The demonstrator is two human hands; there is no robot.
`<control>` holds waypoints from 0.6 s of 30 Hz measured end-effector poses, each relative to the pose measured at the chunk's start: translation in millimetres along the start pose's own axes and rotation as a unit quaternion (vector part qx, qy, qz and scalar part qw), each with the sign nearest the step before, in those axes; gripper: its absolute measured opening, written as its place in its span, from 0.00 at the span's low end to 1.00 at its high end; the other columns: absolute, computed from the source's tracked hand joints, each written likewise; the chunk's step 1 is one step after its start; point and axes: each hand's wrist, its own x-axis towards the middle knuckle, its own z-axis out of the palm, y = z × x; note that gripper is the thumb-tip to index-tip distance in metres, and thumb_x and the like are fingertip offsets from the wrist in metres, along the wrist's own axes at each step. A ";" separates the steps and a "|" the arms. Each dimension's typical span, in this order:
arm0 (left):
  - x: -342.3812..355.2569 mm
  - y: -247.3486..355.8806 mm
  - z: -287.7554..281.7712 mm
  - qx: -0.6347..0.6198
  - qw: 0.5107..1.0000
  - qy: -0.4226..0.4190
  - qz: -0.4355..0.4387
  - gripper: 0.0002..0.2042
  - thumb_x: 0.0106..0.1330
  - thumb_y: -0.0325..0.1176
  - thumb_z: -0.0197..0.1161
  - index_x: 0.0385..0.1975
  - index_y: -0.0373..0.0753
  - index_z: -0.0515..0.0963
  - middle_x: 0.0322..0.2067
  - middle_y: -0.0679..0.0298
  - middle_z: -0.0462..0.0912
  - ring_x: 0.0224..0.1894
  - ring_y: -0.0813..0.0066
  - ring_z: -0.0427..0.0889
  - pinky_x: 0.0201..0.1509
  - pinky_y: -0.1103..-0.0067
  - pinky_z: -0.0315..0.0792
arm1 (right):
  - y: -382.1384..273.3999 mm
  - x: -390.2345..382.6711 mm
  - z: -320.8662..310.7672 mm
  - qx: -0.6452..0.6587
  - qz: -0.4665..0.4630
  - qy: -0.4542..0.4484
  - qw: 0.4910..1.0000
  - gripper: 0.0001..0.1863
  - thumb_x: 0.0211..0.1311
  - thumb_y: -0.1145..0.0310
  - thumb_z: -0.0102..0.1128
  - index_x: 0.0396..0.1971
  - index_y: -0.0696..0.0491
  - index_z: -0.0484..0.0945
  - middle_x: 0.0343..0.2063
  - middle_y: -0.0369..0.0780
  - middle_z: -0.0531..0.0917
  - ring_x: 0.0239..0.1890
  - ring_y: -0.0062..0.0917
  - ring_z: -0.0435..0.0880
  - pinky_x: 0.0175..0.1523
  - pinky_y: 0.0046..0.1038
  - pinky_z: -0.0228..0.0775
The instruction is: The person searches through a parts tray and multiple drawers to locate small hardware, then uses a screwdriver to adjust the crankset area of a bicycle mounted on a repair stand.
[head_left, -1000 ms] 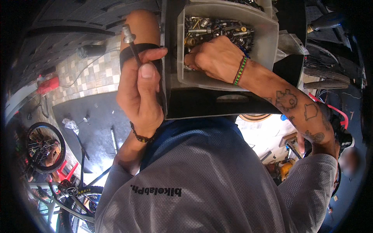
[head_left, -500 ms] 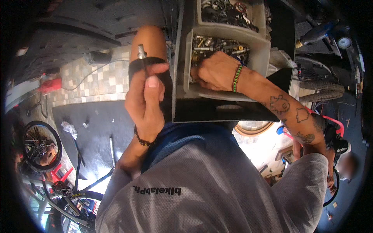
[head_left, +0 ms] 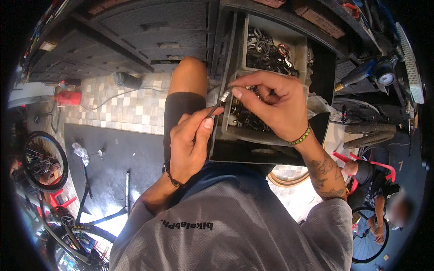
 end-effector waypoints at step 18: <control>2.9 -6.6 0.1 0.011 0.998 0.022 0.052 0.13 0.78 0.31 0.57 0.53 0.35 0.86 0.39 0.52 0.90 0.35 0.58 0.86 0.46 0.71 0.73 | -4.5 -5.9 -0.8 -0.277 -0.313 0.027 0.908 0.15 0.55 0.73 0.79 0.45 0.53 0.91 0.19 0.34 0.78 0.17 0.21 0.75 0.24 0.25 0.65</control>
